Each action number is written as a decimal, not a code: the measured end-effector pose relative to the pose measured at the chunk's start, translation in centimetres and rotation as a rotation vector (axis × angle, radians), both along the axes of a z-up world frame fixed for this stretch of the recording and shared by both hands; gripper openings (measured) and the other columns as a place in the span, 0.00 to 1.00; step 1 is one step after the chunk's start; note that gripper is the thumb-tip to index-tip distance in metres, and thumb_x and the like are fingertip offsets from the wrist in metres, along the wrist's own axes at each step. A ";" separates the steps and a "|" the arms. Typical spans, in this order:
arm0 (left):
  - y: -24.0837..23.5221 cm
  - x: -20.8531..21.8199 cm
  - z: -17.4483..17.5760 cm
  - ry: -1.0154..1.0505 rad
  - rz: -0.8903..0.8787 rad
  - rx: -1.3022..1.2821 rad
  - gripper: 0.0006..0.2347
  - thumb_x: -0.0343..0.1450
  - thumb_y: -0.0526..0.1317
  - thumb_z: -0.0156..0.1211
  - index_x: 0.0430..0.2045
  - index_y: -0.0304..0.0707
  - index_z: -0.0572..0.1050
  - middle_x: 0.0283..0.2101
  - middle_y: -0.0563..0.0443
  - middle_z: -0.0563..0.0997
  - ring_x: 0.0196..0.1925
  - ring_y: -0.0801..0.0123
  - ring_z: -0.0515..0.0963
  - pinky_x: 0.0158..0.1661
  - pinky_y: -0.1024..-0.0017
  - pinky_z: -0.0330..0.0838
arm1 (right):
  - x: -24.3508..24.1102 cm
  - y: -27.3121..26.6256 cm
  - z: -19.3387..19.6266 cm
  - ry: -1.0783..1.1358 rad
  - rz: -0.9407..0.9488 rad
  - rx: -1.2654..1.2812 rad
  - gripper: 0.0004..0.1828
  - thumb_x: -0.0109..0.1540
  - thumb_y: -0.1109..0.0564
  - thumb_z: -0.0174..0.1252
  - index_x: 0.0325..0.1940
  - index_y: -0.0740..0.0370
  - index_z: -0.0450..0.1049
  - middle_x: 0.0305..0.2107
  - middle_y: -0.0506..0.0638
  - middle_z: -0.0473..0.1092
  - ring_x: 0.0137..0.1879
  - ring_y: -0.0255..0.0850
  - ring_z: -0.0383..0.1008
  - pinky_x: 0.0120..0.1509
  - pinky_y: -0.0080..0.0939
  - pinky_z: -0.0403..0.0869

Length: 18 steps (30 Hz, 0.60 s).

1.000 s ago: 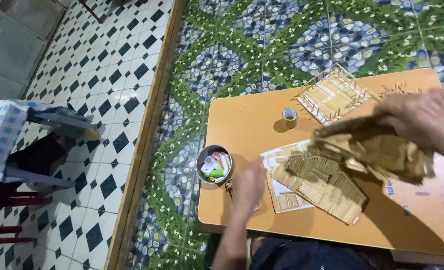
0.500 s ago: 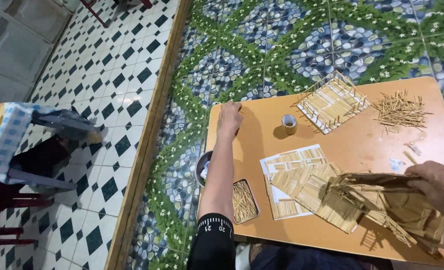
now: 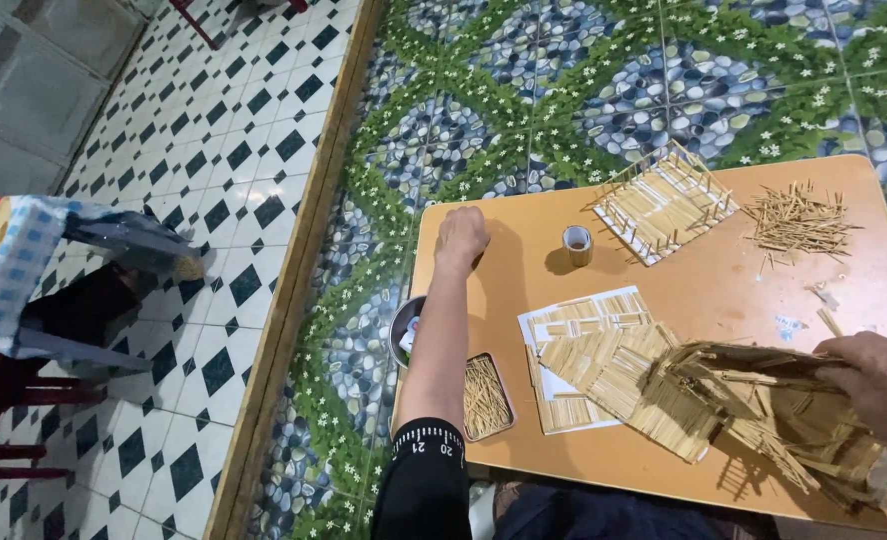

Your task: The person assembles a small bamboo structure by hand, inserting thin bamboo sticks into pre-cut slots on flat bamboo panels. They repeatedly pick up sticks, align them, and press them into place, occasionally adjusting the panels and stacking completed sections on the table.

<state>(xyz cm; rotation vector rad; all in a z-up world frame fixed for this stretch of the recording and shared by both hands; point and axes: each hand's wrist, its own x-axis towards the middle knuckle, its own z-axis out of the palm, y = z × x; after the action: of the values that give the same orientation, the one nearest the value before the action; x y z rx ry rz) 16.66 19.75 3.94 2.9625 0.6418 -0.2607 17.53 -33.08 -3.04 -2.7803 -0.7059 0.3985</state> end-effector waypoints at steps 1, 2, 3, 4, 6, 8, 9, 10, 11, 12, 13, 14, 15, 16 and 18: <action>-0.8 -0.5 1.5 0.017 0.121 -0.099 0.11 0.61 0.25 0.40 0.27 0.27 0.75 0.34 0.36 0.76 0.38 0.45 0.74 0.34 0.57 0.71 | 0.4 -0.5 -1.7 0.072 -0.062 0.060 0.08 0.62 0.55 0.54 0.39 0.51 0.78 0.28 0.44 0.78 0.17 0.33 0.74 0.19 0.27 0.73; -1.6 -0.8 3.3 0.032 0.238 -0.197 0.12 0.60 0.28 0.39 0.25 0.27 0.75 0.33 0.38 0.76 0.33 0.46 0.76 0.29 0.59 0.70 | 0.9 -1.0 -3.3 0.142 -0.129 0.123 0.08 0.62 0.57 0.54 0.38 0.54 0.80 0.29 0.45 0.78 0.22 0.35 0.76 0.23 0.27 0.76; -0.2 0.0 1.8 0.032 0.236 -0.196 0.12 0.60 0.28 0.39 0.25 0.27 0.75 0.33 0.38 0.76 0.33 0.46 0.76 0.29 0.59 0.70 | 1.3 -1.3 -3.4 0.141 -0.131 0.124 0.08 0.62 0.57 0.54 0.38 0.54 0.80 0.29 0.45 0.78 0.22 0.35 0.76 0.23 0.27 0.76; 1.2 0.3 0.1 -0.012 0.283 -0.254 0.11 0.62 0.31 0.39 0.25 0.31 0.74 0.30 0.41 0.76 0.31 0.51 0.76 0.25 0.62 0.67 | 1.4 -1.6 -3.7 0.075 -0.081 0.113 0.09 0.63 0.56 0.52 0.38 0.54 0.79 0.30 0.48 0.76 0.31 0.39 0.76 0.36 0.33 0.74; 1.8 -0.7 -0.1 -0.056 0.334 -0.310 0.10 0.64 0.33 0.39 0.25 0.34 0.73 0.26 0.44 0.77 0.28 0.57 0.75 0.22 0.66 0.64 | 1.9 -3.0 -6.0 0.011 -0.029 0.105 0.11 0.63 0.54 0.49 0.37 0.55 0.78 0.31 0.51 0.75 0.39 0.43 0.75 0.48 0.39 0.73; 0.7 -3.5 3.2 -0.381 0.221 -0.524 0.12 0.58 0.33 0.44 0.06 0.49 0.49 0.12 0.60 0.51 0.18 0.77 0.48 0.22 0.74 0.44 | 3.1 -4.7 -10.1 -0.156 0.004 0.302 0.13 0.57 0.55 0.58 0.44 0.60 0.77 0.31 0.56 0.73 0.41 0.48 0.74 0.52 0.41 0.71; -1.3 -5.6 6.2 -0.388 0.229 -0.519 0.12 0.58 0.33 0.44 0.06 0.49 0.49 0.12 0.60 0.51 0.18 0.77 0.48 0.22 0.74 0.44 | 3.6 -5.3 -11.6 -0.158 0.014 0.306 0.13 0.57 0.55 0.58 0.44 0.60 0.77 0.31 0.56 0.73 0.41 0.48 0.74 0.52 0.41 0.71; -3.3 -7.9 9.0 -0.338 0.316 -0.557 0.05 0.60 0.35 0.44 0.12 0.45 0.61 0.16 0.58 0.62 0.19 0.77 0.57 0.21 0.75 0.51 | 3.7 -5.7 -13.5 -0.134 -0.045 0.328 0.11 0.58 0.56 0.58 0.43 0.60 0.78 0.31 0.55 0.73 0.42 0.47 0.72 0.54 0.40 0.68; -5.3 -10.2 11.9 -0.287 0.404 -0.594 0.07 0.63 0.36 0.45 0.19 0.41 0.74 0.19 0.56 0.73 0.21 0.77 0.66 0.21 0.76 0.59 | 3.8 -6.2 -15.3 -0.111 -0.104 0.350 0.09 0.59 0.57 0.59 0.42 0.60 0.79 0.31 0.55 0.73 0.43 0.46 0.70 0.55 0.38 0.65; -5.4 -12.6 9.9 -0.289 0.416 -0.591 0.07 0.63 0.36 0.45 0.19 0.41 0.74 0.19 0.56 0.73 0.21 0.77 0.66 0.21 0.76 0.59 | 5.7 -8.0 -20.6 -0.106 -0.093 0.352 0.09 0.59 0.57 0.59 0.42 0.60 0.79 0.31 0.55 0.73 0.43 0.46 0.70 0.55 0.38 0.65; -5.5 -15.0 8.0 -0.335 0.370 -0.574 0.08 0.64 0.38 0.47 0.24 0.40 0.76 0.25 0.54 0.77 0.27 0.73 0.72 0.28 0.74 0.65 | 6.9 -9.7 -25.6 -0.051 -0.125 0.489 0.11 0.58 0.61 0.60 0.45 0.65 0.77 0.36 0.58 0.72 0.46 0.49 0.70 0.56 0.41 0.66; -5.7 -17.3 6.0 -0.383 0.323 -0.555 0.10 0.64 0.39 0.48 0.29 0.38 0.78 0.31 0.51 0.82 0.33 0.70 0.79 0.36 0.71 0.72 | 7.5 -11.2 -30.5 0.006 -0.158 0.626 0.15 0.56 0.66 0.61 0.48 0.69 0.75 0.41 0.61 0.71 0.48 0.51 0.70 0.57 0.44 0.66; -6.9 -19.4 5.3 -0.386 0.334 -0.551 0.10 0.64 0.39 0.48 0.29 0.38 0.78 0.31 0.51 0.82 0.33 0.70 0.79 0.36 0.71 0.72 | 8.5 -11.2 -32.1 0.010 -0.147 0.627 0.15 0.56 0.66 0.61 0.48 0.69 0.75 0.41 0.61 0.71 0.48 0.51 0.70 0.57 0.44 0.66; -8.2 -21.4 4.7 -0.360 0.397 -0.638 0.08 0.66 0.38 0.48 0.30 0.38 0.76 0.30 0.51 0.80 0.31 0.71 0.78 0.33 0.75 0.73 | 9.1 -11.5 -33.6 0.055 -0.184 0.510 0.11 0.56 0.65 0.62 0.43 0.68 0.77 0.36 0.59 0.73 0.43 0.50 0.72 0.51 0.43 0.68; -10.4 -23.9 4.5 -0.337 0.464 -0.723 0.07 0.68 0.38 0.48 0.31 0.38 0.75 0.29 0.52 0.79 0.29 0.73 0.77 0.30 0.78 0.75 | 10.3 -12.3 -36.7 0.097 -0.219 0.396 0.07 0.57 0.65 0.63 0.38 0.67 0.79 0.32 0.58 0.75 0.39 0.49 0.74 0.45 0.42 0.70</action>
<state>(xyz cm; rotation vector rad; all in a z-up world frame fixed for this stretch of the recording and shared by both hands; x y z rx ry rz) -7.19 9.37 8.43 2.0408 0.9162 0.0472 27.79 -45.35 -39.73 -2.4113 -0.3994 0.3087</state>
